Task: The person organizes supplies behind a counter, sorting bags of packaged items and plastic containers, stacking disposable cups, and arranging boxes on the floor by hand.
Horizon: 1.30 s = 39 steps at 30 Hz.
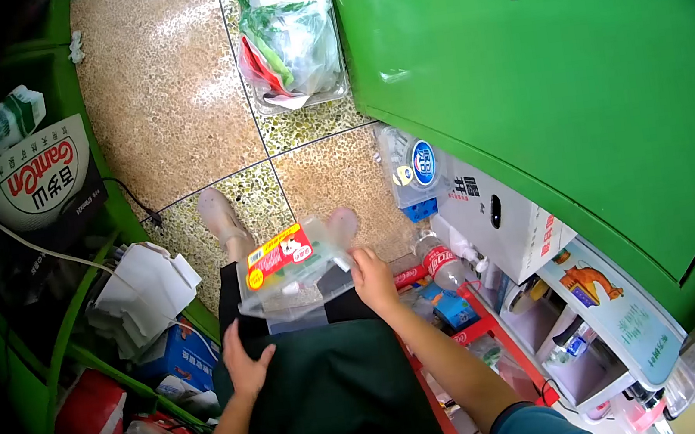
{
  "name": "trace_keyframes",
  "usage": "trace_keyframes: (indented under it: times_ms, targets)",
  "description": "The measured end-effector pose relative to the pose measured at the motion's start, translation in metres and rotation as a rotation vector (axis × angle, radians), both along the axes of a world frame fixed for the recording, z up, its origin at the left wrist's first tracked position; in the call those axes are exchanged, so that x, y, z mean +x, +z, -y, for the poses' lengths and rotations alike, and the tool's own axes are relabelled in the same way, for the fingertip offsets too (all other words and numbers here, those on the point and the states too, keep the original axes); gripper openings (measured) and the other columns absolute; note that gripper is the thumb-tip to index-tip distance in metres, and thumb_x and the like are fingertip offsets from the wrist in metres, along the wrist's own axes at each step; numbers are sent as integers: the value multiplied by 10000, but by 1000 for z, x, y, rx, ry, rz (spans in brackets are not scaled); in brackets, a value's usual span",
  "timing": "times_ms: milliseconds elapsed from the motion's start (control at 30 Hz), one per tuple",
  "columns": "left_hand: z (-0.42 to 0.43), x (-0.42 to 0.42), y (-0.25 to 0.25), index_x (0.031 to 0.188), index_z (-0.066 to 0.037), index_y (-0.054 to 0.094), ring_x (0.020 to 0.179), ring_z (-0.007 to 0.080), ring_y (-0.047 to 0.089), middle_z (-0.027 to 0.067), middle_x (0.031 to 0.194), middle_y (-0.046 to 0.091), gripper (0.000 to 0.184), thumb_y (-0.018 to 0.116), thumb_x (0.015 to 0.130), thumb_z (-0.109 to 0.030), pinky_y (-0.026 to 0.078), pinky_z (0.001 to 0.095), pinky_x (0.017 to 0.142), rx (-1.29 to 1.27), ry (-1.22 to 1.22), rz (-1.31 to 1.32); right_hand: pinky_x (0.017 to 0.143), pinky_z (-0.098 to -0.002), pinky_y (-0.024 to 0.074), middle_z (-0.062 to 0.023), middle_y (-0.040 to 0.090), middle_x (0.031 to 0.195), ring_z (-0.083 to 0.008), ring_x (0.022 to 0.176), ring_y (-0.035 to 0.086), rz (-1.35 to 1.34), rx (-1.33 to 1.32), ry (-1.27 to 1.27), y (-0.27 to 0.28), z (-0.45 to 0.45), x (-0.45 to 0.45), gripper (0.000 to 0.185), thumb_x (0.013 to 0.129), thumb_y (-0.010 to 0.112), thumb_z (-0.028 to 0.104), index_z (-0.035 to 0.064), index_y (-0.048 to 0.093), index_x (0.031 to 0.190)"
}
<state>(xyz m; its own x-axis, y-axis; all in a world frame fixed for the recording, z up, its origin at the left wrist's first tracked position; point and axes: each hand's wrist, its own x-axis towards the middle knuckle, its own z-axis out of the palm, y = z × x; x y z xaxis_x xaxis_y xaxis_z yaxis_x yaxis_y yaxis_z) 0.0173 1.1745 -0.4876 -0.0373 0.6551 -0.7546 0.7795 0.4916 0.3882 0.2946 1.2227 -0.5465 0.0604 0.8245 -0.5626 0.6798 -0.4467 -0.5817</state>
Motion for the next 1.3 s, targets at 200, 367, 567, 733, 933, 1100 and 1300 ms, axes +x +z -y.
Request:
trace_keyframes:
  times_ms: [200,367,567,733,933,1100,1300]
  targets:
    - [-24,33,-66,1035,16,483,810,152,529,82,916,562,279,517,793,-120,411,269,738,-220,720,245,643,-322,427,-121,543,825,-262,753,536,-355,-328,-197,-1,26,14,194,722,565,82,22,499,894]
    - [-53,32,-58,997,-53,471,713,136,522,47,918,528,237,456,828,-218,388,245,573,-288,810,320,781,-306,375,-22,451,1053,-145,978,432,-454,-433,-1019,-34,12,84,362,831,460,311,124,357,1123]
    - [-80,31,-58,984,-56,447,759,190,566,61,926,529,216,407,857,-227,434,276,613,-574,1080,263,950,-410,227,-104,331,1233,-262,1153,320,-420,-606,-1509,-137,10,170,642,809,411,473,52,217,1253]
    - [-84,37,-64,988,-56,443,761,189,565,58,942,516,216,413,853,-221,435,281,601,-549,1068,288,929,-404,264,-77,402,1126,-228,1104,363,-604,-557,-1626,-149,-6,154,558,754,570,376,73,325,1153]
    - [-83,42,-59,993,-51,439,768,183,557,63,906,521,210,466,814,-158,443,291,592,-540,1041,279,865,-369,333,-42,485,1038,-192,1012,448,-713,-333,-1546,-127,24,129,380,768,584,261,98,416,1067]
    - [-75,34,-52,1018,-42,431,727,163,550,58,856,532,266,517,776,-110,438,286,580,-417,1000,217,852,-363,356,-46,435,1129,-200,1051,423,-582,-339,-1325,-29,37,106,345,808,527,171,88,382,1110]
    - [-85,18,-19,1048,-37,432,647,132,513,56,853,532,304,523,769,-117,423,266,562,-360,1013,162,720,-300,405,-12,532,968,-108,885,498,-397,-340,-1110,86,33,93,249,789,558,167,86,465,1005]
